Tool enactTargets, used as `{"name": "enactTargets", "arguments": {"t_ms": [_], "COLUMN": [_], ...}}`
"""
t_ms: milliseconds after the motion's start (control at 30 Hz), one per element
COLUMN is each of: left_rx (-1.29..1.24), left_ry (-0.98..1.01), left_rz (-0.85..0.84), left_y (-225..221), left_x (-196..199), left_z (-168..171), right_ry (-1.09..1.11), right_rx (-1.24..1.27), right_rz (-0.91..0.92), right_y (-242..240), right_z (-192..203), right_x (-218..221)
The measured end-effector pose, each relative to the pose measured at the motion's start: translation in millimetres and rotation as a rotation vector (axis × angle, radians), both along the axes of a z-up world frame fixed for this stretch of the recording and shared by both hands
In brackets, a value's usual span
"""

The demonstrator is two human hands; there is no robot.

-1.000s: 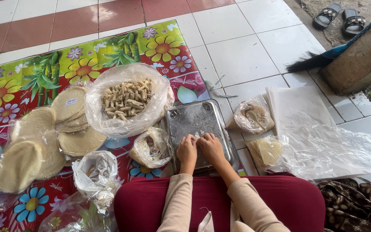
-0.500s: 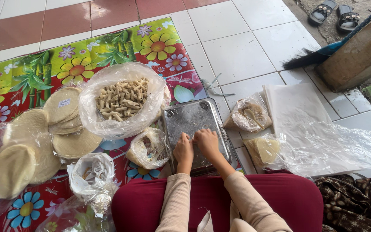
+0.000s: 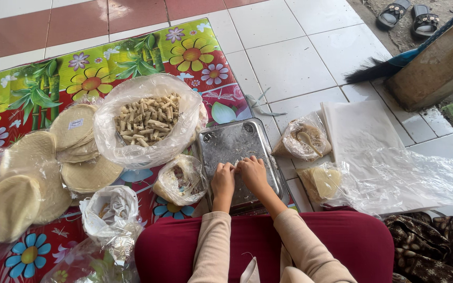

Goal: The person prepares snacks by hand, using small sheets of dough and a filling. The person places a small amount of filling onto a dough sheet and then folds and rolls the dough into a triangular shape on a metal tray. The person repeats this process several times, occasionally reaching for more dough or filling from surrounding plastic bags.

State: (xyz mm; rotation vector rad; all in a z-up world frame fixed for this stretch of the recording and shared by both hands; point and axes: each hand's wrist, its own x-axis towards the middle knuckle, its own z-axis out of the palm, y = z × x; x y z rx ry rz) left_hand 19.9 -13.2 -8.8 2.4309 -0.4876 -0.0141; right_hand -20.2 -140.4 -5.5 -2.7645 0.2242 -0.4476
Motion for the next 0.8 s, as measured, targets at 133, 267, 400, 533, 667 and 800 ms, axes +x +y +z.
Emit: {"name": "enactTargets", "arguments": {"t_ms": [133,267,400,533,667,800], "left_rx": [0.115,0.049,-0.060,-0.030,0.009,-0.046], "left_ry": [-0.032,-0.042,0.048,0.008,0.000,-0.026], "left_rz": [0.014,0.005,-0.062,-0.027,0.007,0.029], "left_y": [-8.5,-4.6,3.8,-0.8,-3.7,-7.8], "left_x": [3.7,3.7,5.7,3.5,0.6,-2.9], "left_z": [-3.2,-2.8,3.5,2.3,5.6,14.4], "right_ry": [-0.118,-0.082,-0.055,-0.122,-0.186,-0.122], "right_rx": [-0.039,0.045,0.055,0.083,0.041,0.014], "right_rz": [0.044,-0.007,-0.085,-0.054,0.071,0.009], "right_y": [1.4,2.1,2.9,4.0,-0.9,-1.1], "right_z": [2.8,10.4,10.9,10.7,20.0,19.3], "right_x": [-9.4,-10.3,-4.8,-6.5,-14.0,-9.2]}}
